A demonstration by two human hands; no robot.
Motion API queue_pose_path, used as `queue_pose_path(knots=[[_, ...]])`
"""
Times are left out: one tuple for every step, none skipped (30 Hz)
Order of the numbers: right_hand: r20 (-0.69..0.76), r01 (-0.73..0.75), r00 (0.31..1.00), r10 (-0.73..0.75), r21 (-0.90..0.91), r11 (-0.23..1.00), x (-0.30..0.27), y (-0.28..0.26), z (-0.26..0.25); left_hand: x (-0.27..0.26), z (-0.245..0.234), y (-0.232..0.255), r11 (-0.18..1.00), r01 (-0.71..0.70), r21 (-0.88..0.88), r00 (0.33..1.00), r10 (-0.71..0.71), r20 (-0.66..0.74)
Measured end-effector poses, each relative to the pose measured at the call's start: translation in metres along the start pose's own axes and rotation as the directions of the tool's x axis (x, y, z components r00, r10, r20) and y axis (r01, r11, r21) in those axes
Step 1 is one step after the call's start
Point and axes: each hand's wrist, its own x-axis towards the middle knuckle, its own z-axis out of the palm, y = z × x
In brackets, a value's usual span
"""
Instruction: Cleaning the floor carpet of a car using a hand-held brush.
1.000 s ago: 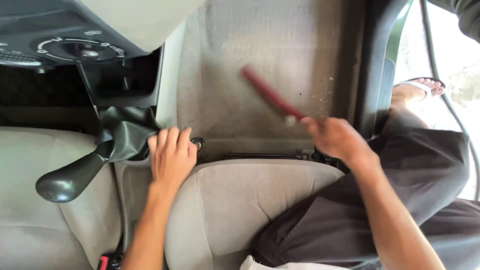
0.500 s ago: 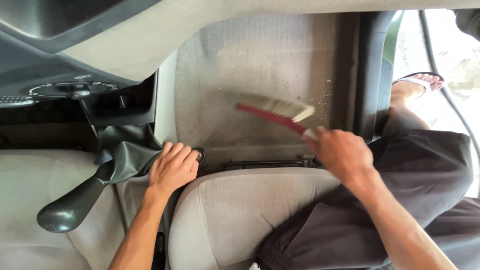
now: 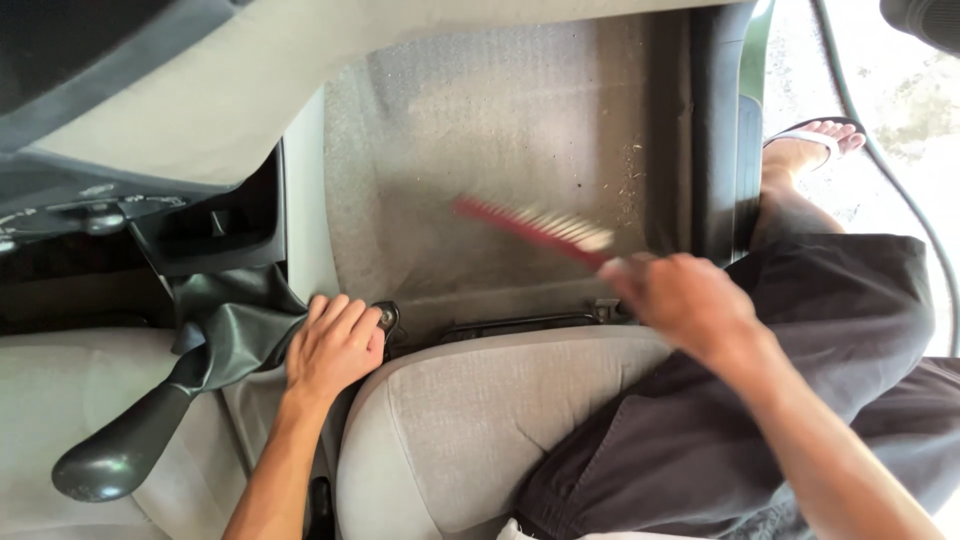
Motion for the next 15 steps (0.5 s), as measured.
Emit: queue_pose_path(knots=[[-0.008,-0.003,1.000,0.003,0.001,1.000,0.009,-0.010,0.010,0.002,0.000,0.000,1.000,-0.006,0.002,1.000,0.006,-0.007],[-0.003,0.116,0.993,-0.116,0.029,0.993,0.018,-0.020,0.020,0.003,-0.001,-0.001,1.000,-0.024,-0.003,1.000,0.024,-0.020],[0.003,0.232,0.973,-0.233,0.058,0.971,0.027,-0.030,0.031,0.004,-0.001,0.000,0.999,-0.041,-0.011,0.999,0.041,-0.031],[-0.002,0.228,0.974,-0.229,0.058,0.972,0.046,-0.019,0.058,0.004,-0.001,0.001,0.999,-0.046,-0.012,0.998,0.045,-0.035],[-0.146,0.351,0.919,-0.366,-0.117,0.929,0.065,-0.010,0.085,0.004,-0.001,0.001,1.000,-0.020,-0.009,1.000,0.020,-0.010],[-0.261,0.425,0.823,-0.505,-0.308,0.851,0.084,-0.001,0.112,0.004,-0.002,0.000,1.000,0.005,-0.005,1.000,-0.005,0.015],[-0.266,0.415,0.828,-0.493,-0.301,0.859,0.093,0.018,0.123,0.004,-0.001,0.000,1.000,-0.008,-0.008,1.000,0.009,0.016],[-0.432,0.290,0.804,-0.409,-0.317,0.903,0.102,0.037,0.134,0.004,-0.001,0.000,0.999,-0.030,-0.018,0.999,0.030,-0.022],[-0.581,0.159,0.748,-0.320,-0.311,0.937,0.110,0.057,0.146,0.004,0.001,0.001,0.998,-0.050,-0.031,0.997,0.049,-0.060],[-0.583,0.148,0.752,-0.308,-0.306,0.940,0.088,0.055,0.119,0.000,0.002,-0.002,0.997,-0.062,-0.037,0.996,0.059,-0.059],[-0.500,0.097,0.859,-0.111,-0.055,0.994,0.070,0.054,0.089,-0.001,0.004,-0.005,0.998,-0.066,-0.011,0.998,0.066,-0.019],[-0.363,0.002,0.929,0.069,0.193,0.981,0.050,0.052,0.060,-0.003,0.006,-0.007,0.997,-0.072,0.015,0.997,0.072,0.021],[-0.371,-0.002,0.926,0.074,0.192,0.981,0.046,0.046,0.055,-0.003,0.007,-0.007,0.997,-0.078,0.015,0.997,0.078,0.013],[-0.357,0.004,0.932,0.066,0.192,0.981,0.042,0.040,0.050,-0.004,0.007,-0.006,0.996,-0.079,0.035,0.997,0.079,-0.001],[-0.338,0.009,0.940,0.058,0.193,0.981,0.036,0.032,0.048,-0.007,0.007,-0.005,0.996,-0.079,0.052,0.997,0.080,-0.008]])
